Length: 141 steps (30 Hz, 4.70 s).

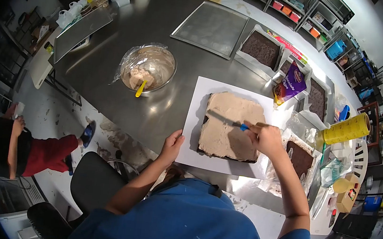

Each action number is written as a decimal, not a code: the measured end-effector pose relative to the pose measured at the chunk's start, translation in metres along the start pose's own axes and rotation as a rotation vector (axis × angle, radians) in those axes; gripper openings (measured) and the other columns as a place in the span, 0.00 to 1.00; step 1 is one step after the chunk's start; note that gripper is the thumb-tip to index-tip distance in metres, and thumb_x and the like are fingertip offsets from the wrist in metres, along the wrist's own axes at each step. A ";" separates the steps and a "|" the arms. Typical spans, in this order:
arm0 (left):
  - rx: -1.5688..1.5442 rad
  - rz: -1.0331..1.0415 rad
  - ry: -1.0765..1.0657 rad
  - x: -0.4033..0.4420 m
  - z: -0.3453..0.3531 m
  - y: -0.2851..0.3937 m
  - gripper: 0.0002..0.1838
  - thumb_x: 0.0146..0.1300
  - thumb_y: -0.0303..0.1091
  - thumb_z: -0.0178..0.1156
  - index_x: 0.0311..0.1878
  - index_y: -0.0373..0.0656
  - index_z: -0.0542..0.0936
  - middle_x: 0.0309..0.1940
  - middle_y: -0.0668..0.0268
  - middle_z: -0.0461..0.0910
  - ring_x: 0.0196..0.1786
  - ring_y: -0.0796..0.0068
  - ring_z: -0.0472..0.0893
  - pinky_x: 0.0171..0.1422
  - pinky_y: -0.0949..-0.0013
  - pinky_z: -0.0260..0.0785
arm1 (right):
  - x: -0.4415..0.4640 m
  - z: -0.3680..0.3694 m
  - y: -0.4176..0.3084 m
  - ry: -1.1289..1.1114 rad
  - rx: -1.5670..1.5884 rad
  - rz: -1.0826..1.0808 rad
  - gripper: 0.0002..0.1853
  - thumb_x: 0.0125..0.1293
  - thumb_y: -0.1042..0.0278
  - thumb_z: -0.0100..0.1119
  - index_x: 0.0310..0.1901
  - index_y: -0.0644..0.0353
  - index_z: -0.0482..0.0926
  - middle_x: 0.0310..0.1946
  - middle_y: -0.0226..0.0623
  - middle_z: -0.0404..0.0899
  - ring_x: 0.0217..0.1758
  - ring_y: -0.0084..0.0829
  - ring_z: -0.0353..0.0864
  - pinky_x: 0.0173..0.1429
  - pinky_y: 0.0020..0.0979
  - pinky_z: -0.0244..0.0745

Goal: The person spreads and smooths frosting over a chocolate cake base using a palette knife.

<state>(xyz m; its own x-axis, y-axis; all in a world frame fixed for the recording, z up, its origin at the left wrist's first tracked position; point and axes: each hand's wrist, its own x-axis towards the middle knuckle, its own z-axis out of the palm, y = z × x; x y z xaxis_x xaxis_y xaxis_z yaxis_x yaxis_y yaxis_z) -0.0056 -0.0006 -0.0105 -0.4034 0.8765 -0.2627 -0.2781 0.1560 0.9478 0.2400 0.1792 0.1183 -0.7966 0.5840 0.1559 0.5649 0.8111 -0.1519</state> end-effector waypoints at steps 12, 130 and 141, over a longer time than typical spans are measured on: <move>0.020 0.028 0.018 0.001 0.001 -0.007 0.16 0.69 0.30 0.51 0.58 0.36 0.72 0.30 0.74 0.75 0.29 0.90 0.68 0.34 0.82 0.62 | 0.032 -0.005 0.029 0.033 0.026 0.093 0.14 0.57 0.57 0.61 0.46 0.46 0.83 0.23 0.36 0.78 0.22 0.38 0.77 0.28 0.37 0.71; -0.165 -0.136 0.026 0.017 0.001 -0.009 0.16 0.71 0.38 0.49 0.51 0.36 0.75 0.43 0.73 0.75 0.47 0.84 0.70 0.55 0.78 0.60 | 0.002 0.006 0.041 0.089 -0.070 0.180 0.13 0.60 0.60 0.57 0.45 0.47 0.83 0.20 0.35 0.76 0.22 0.37 0.78 0.28 0.37 0.73; -0.163 -0.120 0.035 0.017 -0.002 -0.020 0.17 0.71 0.39 0.49 0.52 0.35 0.75 0.43 0.72 0.76 0.47 0.83 0.71 0.55 0.78 0.61 | -0.058 0.000 0.023 0.063 -0.049 0.183 0.11 0.57 0.64 0.58 0.41 0.46 0.84 0.22 0.37 0.78 0.22 0.37 0.80 0.25 0.37 0.74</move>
<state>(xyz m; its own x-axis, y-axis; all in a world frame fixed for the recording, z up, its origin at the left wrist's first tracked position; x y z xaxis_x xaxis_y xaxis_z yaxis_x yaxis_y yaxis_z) -0.0086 0.0106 -0.0346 -0.3884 0.8390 -0.3812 -0.4627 0.1802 0.8680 0.2994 0.1639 0.1055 -0.6655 0.7216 0.1910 0.7100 0.6909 -0.1361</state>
